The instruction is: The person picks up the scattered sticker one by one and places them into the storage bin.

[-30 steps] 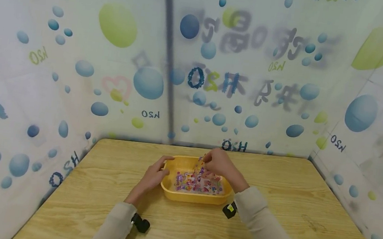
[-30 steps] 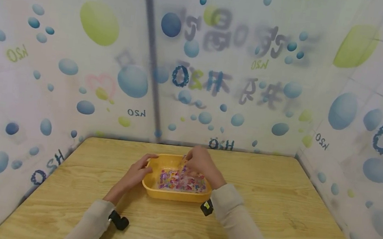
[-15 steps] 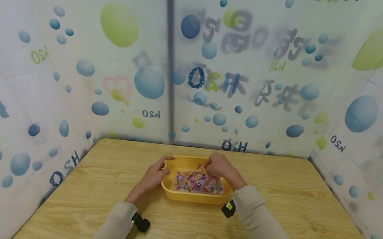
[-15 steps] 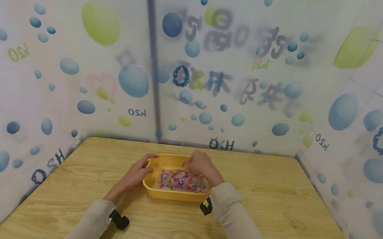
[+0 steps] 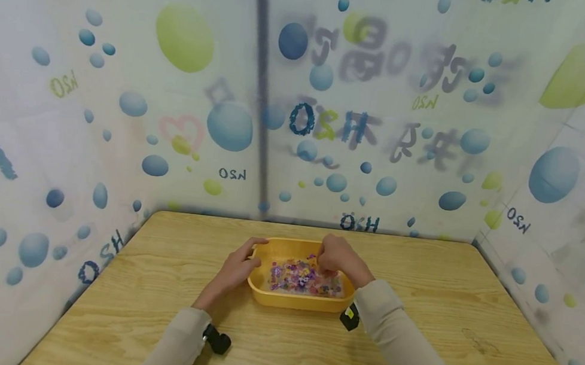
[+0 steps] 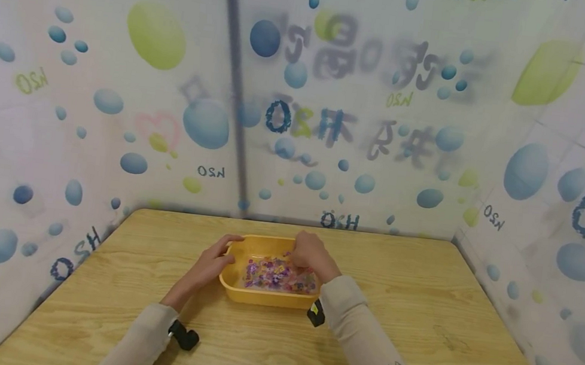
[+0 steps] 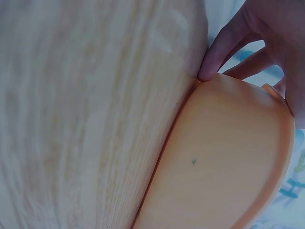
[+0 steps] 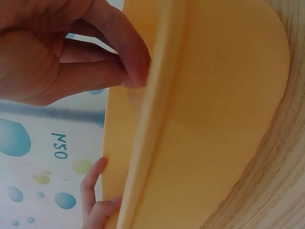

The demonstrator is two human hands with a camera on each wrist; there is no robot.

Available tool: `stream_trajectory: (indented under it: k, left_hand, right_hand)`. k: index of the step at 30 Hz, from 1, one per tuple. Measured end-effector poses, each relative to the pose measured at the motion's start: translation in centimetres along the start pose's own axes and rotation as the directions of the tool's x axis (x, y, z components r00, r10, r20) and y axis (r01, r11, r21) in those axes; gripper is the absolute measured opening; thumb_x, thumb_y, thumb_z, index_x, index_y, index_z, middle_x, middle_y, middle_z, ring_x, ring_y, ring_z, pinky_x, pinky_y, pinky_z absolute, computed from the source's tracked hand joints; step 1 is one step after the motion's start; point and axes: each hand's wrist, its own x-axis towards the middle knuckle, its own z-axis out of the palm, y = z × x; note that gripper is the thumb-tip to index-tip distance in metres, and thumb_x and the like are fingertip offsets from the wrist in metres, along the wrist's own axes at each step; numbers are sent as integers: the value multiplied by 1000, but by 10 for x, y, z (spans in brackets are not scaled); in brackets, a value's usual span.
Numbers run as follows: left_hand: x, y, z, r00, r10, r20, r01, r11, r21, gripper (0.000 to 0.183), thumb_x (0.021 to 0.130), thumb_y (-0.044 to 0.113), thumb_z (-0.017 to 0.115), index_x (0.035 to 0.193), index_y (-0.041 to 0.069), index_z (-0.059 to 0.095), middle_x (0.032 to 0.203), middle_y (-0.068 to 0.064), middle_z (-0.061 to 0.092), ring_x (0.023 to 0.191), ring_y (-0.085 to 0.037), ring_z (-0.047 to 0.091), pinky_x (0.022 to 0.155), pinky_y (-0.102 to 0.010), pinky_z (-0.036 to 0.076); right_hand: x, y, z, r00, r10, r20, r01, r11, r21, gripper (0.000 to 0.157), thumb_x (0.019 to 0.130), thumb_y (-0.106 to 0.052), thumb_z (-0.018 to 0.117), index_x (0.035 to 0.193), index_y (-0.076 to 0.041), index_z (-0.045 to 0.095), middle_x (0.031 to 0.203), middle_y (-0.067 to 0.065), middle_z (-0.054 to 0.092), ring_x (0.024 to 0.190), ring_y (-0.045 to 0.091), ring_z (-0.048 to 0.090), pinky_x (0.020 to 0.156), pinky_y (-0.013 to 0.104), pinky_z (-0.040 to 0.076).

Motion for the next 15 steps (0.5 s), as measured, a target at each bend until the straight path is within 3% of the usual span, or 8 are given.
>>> stream_trajectory:
  k: [4, 10, 13, 15]
  left_hand:
    - [0, 0, 0, 1000, 1, 0, -1, 1000, 5, 49, 97, 11, 53, 144, 24, 56, 149, -19, 58, 123, -34, 65, 87, -41, 58]
    - [0, -2, 0, 1000, 9, 8, -9, 1000, 2, 48, 98, 11, 53, 144, 25, 56, 147, -19, 59, 118, -32, 65, 85, -39, 57]
    - [0, -2, -1, 1000, 11, 9, -11, 1000, 0, 48, 98, 12, 53, 144, 25, 56, 148, -19, 58, 117, -32, 66, 84, -38, 57]
    - [0, -1, -1, 1000, 7, 7, -7, 1000, 1, 48, 98, 12, 53, 144, 26, 56, 149, -18, 58, 118, -31, 65, 84, -38, 56]
  right_hand:
    - [0, 1, 4, 1000, 21, 0, -21, 1000, -11, 38, 85, 8, 61, 51, -8, 58, 47, 2, 47, 43, 16, 42, 41, 25, 37]
    - [4, 4, 11, 999, 40, -5, -40, 997, -70, 41, 86, 6, 63, 50, -10, 52, 45, -1, 37, 41, 13, 41, 41, 24, 37]
    - [7, 6, 13, 999, 52, -7, -52, 996, -69, 38, 87, 5, 64, 52, -8, 56, 45, -1, 39, 41, 14, 43, 43, 25, 40]
    - [8, 8, 15, 999, 51, -7, -52, 997, -61, 34, 87, 4, 64, 55, -5, 62, 47, 2, 48, 43, 17, 50, 45, 29, 45]
